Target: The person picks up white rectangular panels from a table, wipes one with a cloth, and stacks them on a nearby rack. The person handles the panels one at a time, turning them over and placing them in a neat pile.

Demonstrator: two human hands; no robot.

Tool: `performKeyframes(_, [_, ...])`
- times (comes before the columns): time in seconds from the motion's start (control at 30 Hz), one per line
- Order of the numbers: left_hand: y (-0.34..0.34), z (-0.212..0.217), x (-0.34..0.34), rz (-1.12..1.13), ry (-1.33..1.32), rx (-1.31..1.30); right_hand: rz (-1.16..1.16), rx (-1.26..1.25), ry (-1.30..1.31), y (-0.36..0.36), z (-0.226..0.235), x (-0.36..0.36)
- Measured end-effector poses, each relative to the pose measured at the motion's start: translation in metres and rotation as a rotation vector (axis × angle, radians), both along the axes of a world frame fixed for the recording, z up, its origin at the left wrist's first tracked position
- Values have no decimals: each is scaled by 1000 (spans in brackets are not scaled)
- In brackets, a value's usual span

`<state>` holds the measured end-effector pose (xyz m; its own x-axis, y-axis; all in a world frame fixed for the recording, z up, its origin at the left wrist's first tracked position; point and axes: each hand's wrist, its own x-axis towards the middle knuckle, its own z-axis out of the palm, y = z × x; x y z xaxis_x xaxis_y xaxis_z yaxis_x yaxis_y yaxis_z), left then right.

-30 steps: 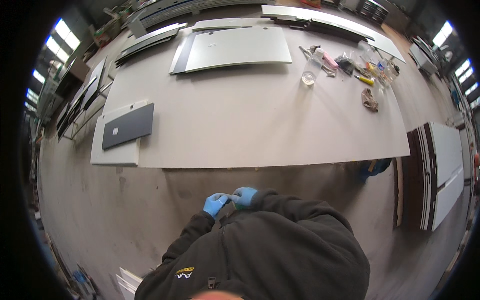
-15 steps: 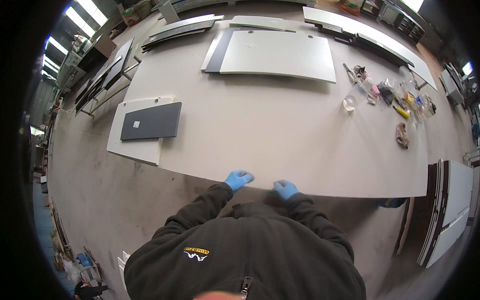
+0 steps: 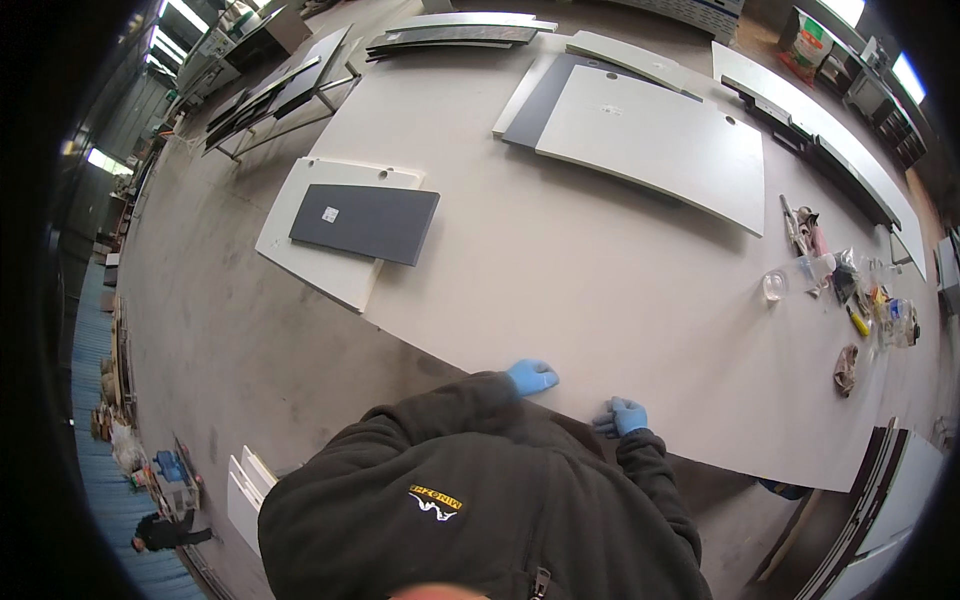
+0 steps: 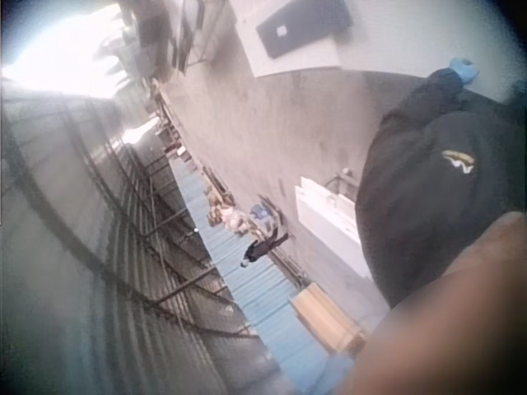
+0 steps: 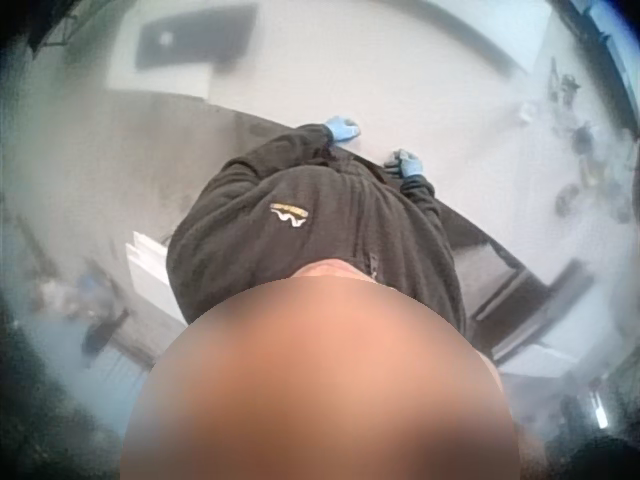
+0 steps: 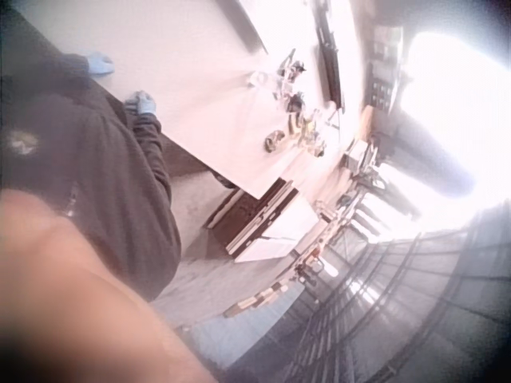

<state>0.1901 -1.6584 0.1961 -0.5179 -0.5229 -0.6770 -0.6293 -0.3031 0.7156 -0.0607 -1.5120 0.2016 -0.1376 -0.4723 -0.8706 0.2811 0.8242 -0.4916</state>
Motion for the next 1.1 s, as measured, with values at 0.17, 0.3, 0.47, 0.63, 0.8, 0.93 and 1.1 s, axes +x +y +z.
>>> performKeyframes(0.17, [-31, 10, 19, -59, -32, 6, -92, 26, 76, -6, 9, 12])
performKeyframes(0.3, [-61, 16, 41, 73, 95, 358, -142, 75, 278, -9, 16, 27])
performKeyframes(0.47, [-102, 7, 48, 147, 192, 906, -130, 111, 525, -1, 12, 43])
performKeyframes(0.63, [-113, 12, 43, 151, 113, 939, -302, 72, 607, 23, -7, 69])
performKeyframes(0.8, [-115, 20, 41, 139, 98, 966, -411, 11, 536, 39, -29, 99])
performKeyframes(0.93, [-117, 0, 45, 115, 89, 927, -418, 60, 465, 37, -39, 107])
performKeyframes(1.1, [-113, -25, 40, 20, 386, 1313, -310, 67, 488, 29, -21, 98])
